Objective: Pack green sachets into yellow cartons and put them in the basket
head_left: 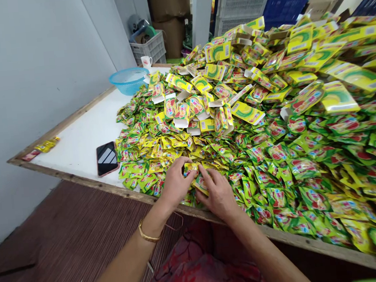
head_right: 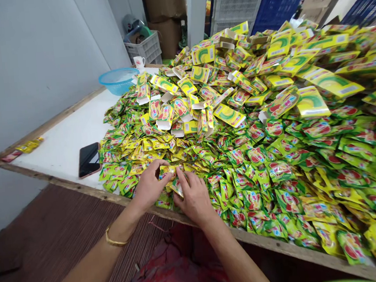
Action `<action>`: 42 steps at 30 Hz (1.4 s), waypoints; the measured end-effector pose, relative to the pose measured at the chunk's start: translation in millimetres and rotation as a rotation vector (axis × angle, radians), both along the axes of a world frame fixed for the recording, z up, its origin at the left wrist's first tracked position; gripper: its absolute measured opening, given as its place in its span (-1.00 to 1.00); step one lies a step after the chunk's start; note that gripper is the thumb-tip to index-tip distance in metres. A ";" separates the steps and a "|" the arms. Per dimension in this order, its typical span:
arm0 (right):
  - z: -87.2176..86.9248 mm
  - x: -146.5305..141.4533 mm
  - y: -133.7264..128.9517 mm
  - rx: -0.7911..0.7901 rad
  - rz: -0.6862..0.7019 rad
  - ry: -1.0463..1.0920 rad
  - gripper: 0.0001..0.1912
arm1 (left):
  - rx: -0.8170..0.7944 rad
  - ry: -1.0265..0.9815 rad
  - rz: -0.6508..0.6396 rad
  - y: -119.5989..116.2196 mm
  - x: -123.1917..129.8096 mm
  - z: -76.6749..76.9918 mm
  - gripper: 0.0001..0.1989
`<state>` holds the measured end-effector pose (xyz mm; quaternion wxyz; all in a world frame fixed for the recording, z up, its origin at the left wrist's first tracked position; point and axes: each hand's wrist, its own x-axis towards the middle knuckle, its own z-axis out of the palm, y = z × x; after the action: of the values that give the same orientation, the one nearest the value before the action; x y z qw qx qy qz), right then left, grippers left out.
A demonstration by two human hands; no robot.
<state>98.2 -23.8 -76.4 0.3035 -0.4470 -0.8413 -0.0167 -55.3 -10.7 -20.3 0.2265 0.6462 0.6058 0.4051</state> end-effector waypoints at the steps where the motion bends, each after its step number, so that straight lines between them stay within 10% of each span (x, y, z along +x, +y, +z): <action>1: -0.2 -0.1 -0.1 -0.002 -0.005 0.005 -0.33 | -0.023 -0.007 -0.025 0.0 -0.3 2.3 -0.83; 21: 4.9 1.1 -3.5 0.046 0.039 -0.047 -0.17 | -0.066 0.394 -0.354 7.9 -4.2 22.4 -0.77; 28: 4.1 2.8 -1.8 0.034 0.011 -0.011 -0.14 | -0.216 0.105 -0.324 5.9 -11.3 28.0 -0.76; 42: 4.7 3.1 -1.8 0.065 0.019 -0.059 -0.15 | -0.159 0.147 -0.275 6.3 0.6 19.0 -0.70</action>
<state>101.3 -25.6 -71.7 0.2931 -0.4283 -0.8531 -0.0542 -54.7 -4.4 -1.3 0.2854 0.7307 0.5570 0.2728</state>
